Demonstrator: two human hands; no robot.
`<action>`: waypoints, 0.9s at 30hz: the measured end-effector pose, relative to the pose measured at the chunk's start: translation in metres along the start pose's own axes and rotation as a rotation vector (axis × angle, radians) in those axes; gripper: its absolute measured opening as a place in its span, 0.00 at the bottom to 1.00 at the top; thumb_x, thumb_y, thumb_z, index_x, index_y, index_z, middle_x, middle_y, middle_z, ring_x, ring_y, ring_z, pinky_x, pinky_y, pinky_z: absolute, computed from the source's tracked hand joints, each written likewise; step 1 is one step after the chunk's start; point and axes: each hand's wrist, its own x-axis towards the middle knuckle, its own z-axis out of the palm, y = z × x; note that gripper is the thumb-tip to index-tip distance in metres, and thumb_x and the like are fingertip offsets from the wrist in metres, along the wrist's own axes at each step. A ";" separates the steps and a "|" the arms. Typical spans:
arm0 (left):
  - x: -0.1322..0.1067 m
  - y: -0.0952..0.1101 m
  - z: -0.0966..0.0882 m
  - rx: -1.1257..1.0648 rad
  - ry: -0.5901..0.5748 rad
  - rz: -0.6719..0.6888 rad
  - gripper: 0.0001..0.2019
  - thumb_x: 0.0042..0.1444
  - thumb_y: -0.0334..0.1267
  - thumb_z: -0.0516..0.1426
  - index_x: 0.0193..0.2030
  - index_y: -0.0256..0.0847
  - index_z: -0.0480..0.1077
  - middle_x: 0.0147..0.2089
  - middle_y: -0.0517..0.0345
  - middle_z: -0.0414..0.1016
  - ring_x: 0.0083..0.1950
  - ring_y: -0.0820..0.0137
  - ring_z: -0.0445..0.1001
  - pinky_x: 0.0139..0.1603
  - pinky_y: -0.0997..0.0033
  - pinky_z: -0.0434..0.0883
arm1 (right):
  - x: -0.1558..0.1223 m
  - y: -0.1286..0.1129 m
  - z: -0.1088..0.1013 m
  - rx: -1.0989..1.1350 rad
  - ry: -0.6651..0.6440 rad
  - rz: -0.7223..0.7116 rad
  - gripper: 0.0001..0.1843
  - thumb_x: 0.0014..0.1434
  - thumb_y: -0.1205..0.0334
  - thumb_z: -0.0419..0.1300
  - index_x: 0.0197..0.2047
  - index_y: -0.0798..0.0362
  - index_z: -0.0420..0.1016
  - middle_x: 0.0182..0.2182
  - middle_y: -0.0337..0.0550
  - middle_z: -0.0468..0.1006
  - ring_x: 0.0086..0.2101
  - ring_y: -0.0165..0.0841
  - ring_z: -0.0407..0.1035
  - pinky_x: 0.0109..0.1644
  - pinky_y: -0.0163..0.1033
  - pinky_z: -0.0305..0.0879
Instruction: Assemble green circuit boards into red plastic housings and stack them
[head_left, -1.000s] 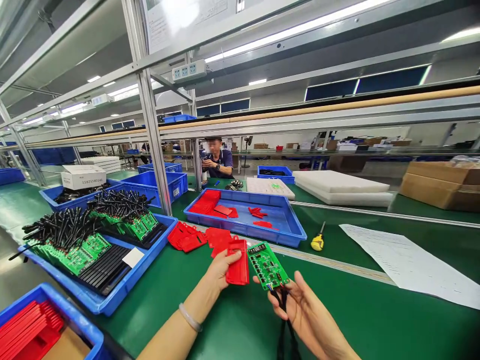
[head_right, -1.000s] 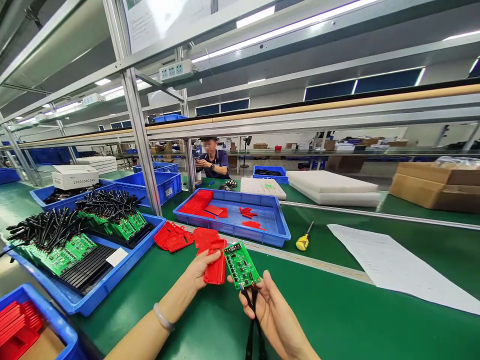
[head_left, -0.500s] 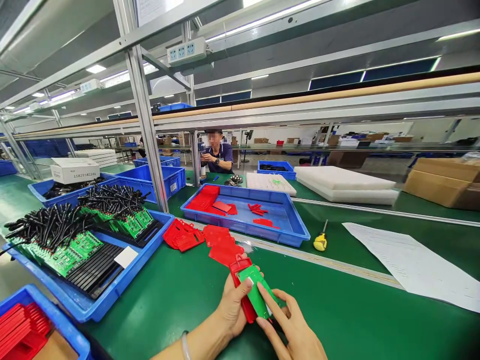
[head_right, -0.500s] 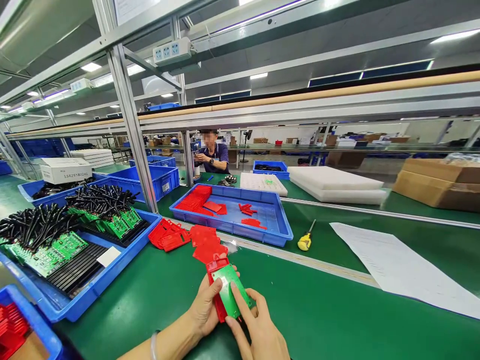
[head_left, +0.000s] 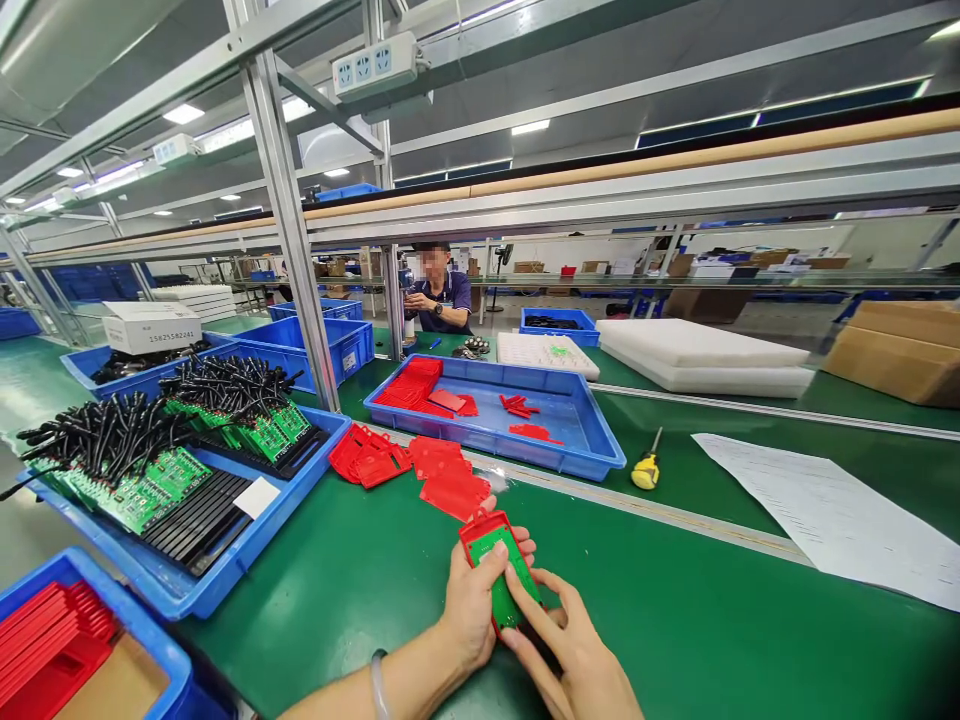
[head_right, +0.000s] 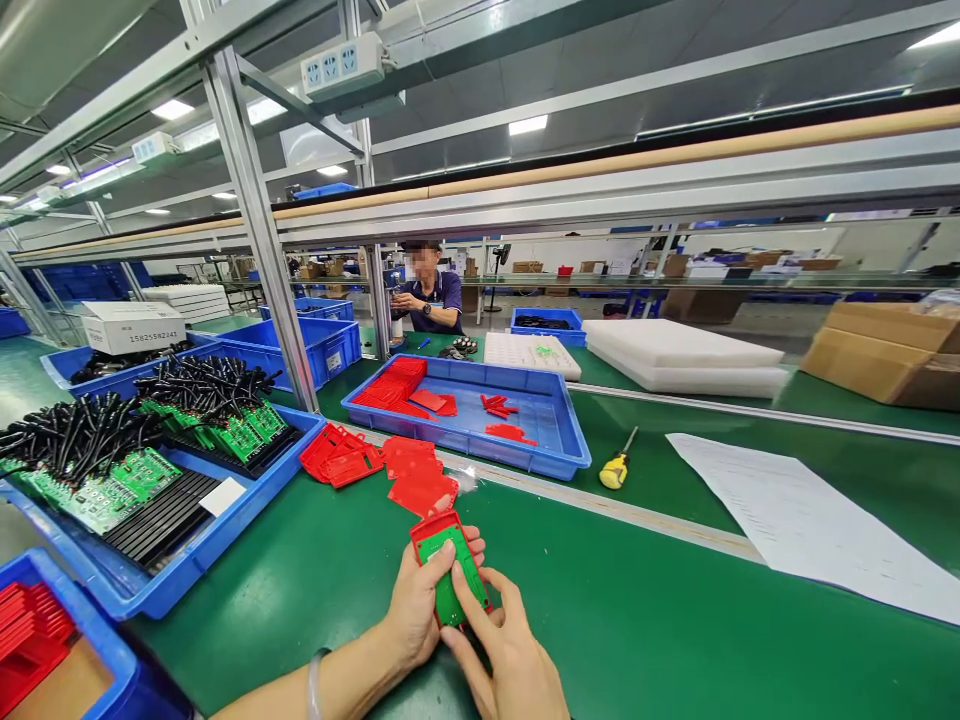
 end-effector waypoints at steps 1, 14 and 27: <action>0.001 0.001 -0.001 -0.003 -0.023 -0.006 0.26 0.50 0.40 0.63 0.56 0.36 0.65 0.48 0.42 0.75 0.51 0.55 0.72 0.52 0.55 0.68 | 0.003 -0.001 -0.005 0.105 -0.007 0.078 0.25 0.58 0.44 0.54 0.57 0.44 0.68 0.47 0.50 0.69 0.34 0.37 0.69 0.37 0.39 0.69; -0.005 0.011 0.000 -0.062 -0.226 -0.259 0.39 0.49 0.32 0.62 0.67 0.44 0.50 0.51 0.42 0.73 0.53 0.54 0.71 0.56 0.51 0.63 | 0.016 0.003 -0.005 0.807 -0.375 0.327 0.29 0.51 0.34 0.57 0.25 0.57 0.67 0.21 0.40 0.68 0.22 0.29 0.57 0.28 0.34 0.52; 0.003 0.011 -0.002 -0.008 -0.068 -0.270 0.33 0.47 0.27 0.57 0.63 0.36 0.56 0.37 0.48 0.76 0.34 0.65 0.74 0.41 0.60 0.70 | 0.014 0.009 -0.026 -0.033 0.043 -0.070 0.14 0.64 0.52 0.51 0.30 0.51 0.66 0.26 0.40 0.69 0.27 0.33 0.64 0.31 0.36 0.59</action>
